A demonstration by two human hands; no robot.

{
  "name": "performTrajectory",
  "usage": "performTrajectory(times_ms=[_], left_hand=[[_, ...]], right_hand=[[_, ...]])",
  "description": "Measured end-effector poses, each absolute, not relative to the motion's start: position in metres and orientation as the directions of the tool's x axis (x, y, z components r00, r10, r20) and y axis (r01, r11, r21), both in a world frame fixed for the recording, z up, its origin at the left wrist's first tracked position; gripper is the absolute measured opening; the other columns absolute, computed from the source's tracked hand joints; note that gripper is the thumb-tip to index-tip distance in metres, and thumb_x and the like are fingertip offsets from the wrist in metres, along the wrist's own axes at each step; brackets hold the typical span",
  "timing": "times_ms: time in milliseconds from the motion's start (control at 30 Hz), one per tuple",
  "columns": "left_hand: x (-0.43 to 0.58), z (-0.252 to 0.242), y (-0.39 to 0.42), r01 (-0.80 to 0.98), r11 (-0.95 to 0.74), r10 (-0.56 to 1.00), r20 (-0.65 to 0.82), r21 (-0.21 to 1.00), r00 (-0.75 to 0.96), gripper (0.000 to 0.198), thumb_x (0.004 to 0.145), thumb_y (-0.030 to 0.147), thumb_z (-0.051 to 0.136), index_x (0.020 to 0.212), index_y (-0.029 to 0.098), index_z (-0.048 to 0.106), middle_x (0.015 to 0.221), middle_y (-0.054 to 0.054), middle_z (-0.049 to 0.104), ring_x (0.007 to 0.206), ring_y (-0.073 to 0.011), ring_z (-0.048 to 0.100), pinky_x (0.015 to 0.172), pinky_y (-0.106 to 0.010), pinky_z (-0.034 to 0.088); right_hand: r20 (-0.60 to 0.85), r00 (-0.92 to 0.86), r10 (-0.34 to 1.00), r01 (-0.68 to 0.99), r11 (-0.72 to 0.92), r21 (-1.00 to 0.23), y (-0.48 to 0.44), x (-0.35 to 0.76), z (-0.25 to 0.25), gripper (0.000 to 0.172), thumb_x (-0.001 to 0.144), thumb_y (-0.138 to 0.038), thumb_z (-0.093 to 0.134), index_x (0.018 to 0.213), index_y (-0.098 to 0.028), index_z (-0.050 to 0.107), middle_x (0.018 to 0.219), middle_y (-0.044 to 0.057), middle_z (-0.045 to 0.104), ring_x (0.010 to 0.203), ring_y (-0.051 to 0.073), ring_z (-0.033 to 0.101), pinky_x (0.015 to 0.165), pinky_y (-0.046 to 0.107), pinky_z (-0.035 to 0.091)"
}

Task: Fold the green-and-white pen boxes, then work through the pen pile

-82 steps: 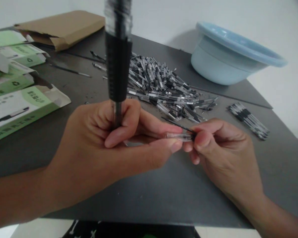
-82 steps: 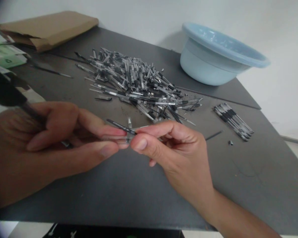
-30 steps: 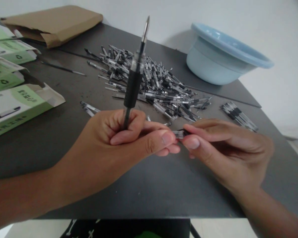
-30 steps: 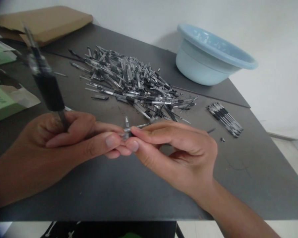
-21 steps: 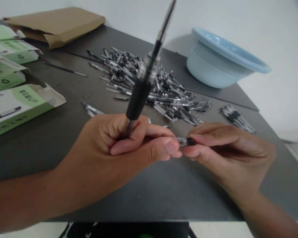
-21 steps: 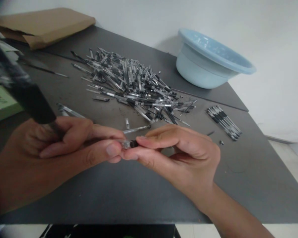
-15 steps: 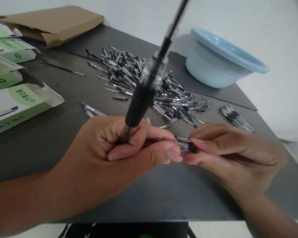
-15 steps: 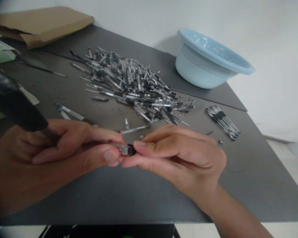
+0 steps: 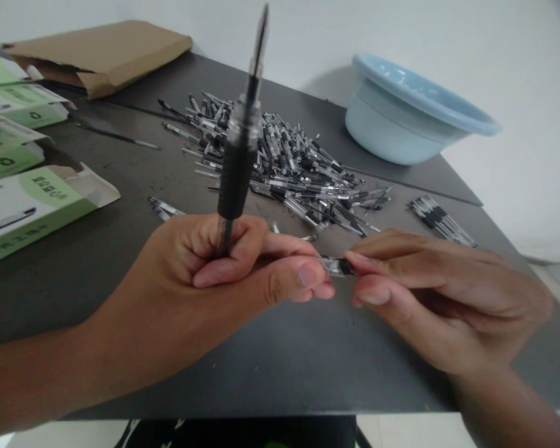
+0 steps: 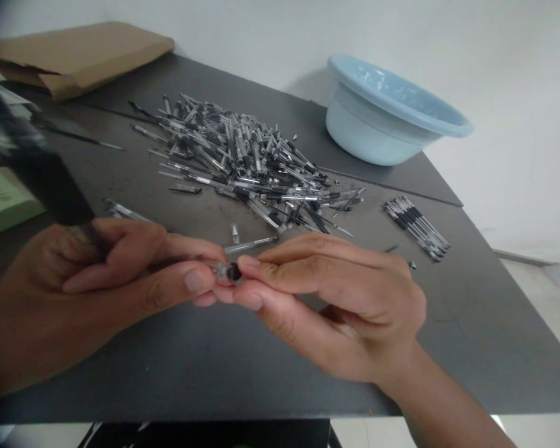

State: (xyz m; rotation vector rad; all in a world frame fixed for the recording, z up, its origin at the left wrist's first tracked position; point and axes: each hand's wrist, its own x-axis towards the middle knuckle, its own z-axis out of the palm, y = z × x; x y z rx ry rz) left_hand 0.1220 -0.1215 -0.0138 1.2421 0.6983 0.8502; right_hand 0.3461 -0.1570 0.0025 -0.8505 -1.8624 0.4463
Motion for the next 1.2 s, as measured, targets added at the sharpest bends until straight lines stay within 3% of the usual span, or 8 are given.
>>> performTrajectory(times_ms=[133,267,467,633,833,933,1067,1200], left_hand=[[0.122,-0.012,-0.119,-0.15,0.092,0.828,0.008,0.984,0.56,0.067,0.091,0.026,0.083,0.051,0.018,0.031,0.096,0.006,0.086,0.082,-0.0173,0.084,0.079,-0.022,0.071],[0.121,-0.012,-0.117,-0.085,0.038,0.82,0.018,0.996,0.572,0.063,0.09,0.027,0.085,0.048,0.019,0.039,0.095,0.006,0.086,0.086,-0.0188,0.084,0.078,-0.022,0.07],[0.119,-0.017,-0.12,-0.041,-0.005,0.84,0.027,0.999,0.541,0.052,0.086,0.03,0.088,0.048,0.021,0.053,0.097,0.003,0.086,0.082,-0.0208,0.084,0.074,-0.026,0.071],[0.118,-0.018,-0.121,0.047,-0.132,0.859,0.09,0.99,0.504,0.061,0.086,0.034,0.088,0.042,0.021,0.048,0.094,0.004,0.086,0.076,-0.0199,0.082,0.069,-0.024,0.068],[0.112,-0.022,-0.112,0.159,-0.15,0.786,0.02,0.976,0.618,0.006,0.081,0.034,0.091,0.084,0.032,0.086,0.058,0.006,0.073,0.09,-0.0258,0.084,0.078,-0.023,0.067],[0.109,-0.023,-0.111,0.18,-0.239,0.781,0.079,0.954,0.62,0.011,0.083,0.029,0.09,0.091,0.036,0.088,0.048,0.009,0.066,0.08,-0.0213,0.083,0.078,-0.02,0.067],[0.113,-0.02,-0.117,0.127,-0.2,0.801,0.088,0.972,0.592,0.004,0.088,0.026,0.085,0.086,0.029,0.085,0.067,0.009,0.08,0.074,-0.0163,0.083,0.075,-0.018,0.069],[0.12,-0.022,-0.125,0.04,-0.139,0.802,0.088,0.99,0.59,0.046,0.095,0.019,0.076,0.052,0.019,0.059,0.086,0.01,0.085,0.073,-0.0106,0.083,0.07,-0.011,0.066]], right_hand=[[0.529,-0.231,0.816,0.189,0.571,-0.799,-0.157,0.349,0.002,0.034,0.078,-0.006,0.092,0.104,-0.028,0.088,0.089,0.0,0.087,0.074,0.02,0.082,0.062,0.03,0.072],[0.325,-0.245,0.914,0.094,0.356,-0.93,-0.156,0.354,0.002,0.03,0.078,-0.007,0.093,0.099,-0.028,0.088,0.083,0.0,0.085,0.06,0.015,0.077,0.046,0.02,0.063],[0.122,-0.317,0.941,0.035,0.141,-0.989,-0.152,0.36,0.001,0.027,0.079,-0.011,0.093,0.099,-0.029,0.089,0.082,-0.001,0.085,0.055,0.01,0.074,0.044,0.012,0.059],[0.072,-0.354,0.932,0.0,0.077,-0.997,-0.148,0.362,-0.003,0.028,0.079,-0.01,0.093,0.099,-0.029,0.088,0.082,-0.002,0.085,0.057,0.01,0.075,0.046,0.012,0.06],[-0.01,-0.401,0.916,0.027,0.001,-1.0,-0.147,0.363,-0.004,0.009,0.091,-0.018,0.085,0.096,-0.024,0.087,0.089,0.001,0.086,0.069,0.011,0.079,0.054,0.014,0.063],[-0.062,-0.417,0.907,0.005,-0.066,-0.998,-0.147,0.363,-0.003,0.012,0.089,-0.013,0.085,0.093,-0.024,0.087,0.091,0.0,0.086,0.074,0.011,0.08,0.054,0.012,0.06],[-0.175,-0.421,0.89,-0.043,-0.212,-0.976,-0.146,0.363,-0.003,0.014,0.087,-0.012,0.087,0.091,-0.025,0.087,0.087,-0.003,0.085,0.071,0.007,0.076,0.055,0.009,0.058],[-0.222,-0.453,0.863,-0.02,-0.259,-0.966,-0.145,0.366,-0.007,0.016,0.088,-0.015,0.087,0.095,-0.029,0.088,0.088,-0.006,0.084,0.072,0.005,0.074,0.059,0.007,0.059]])
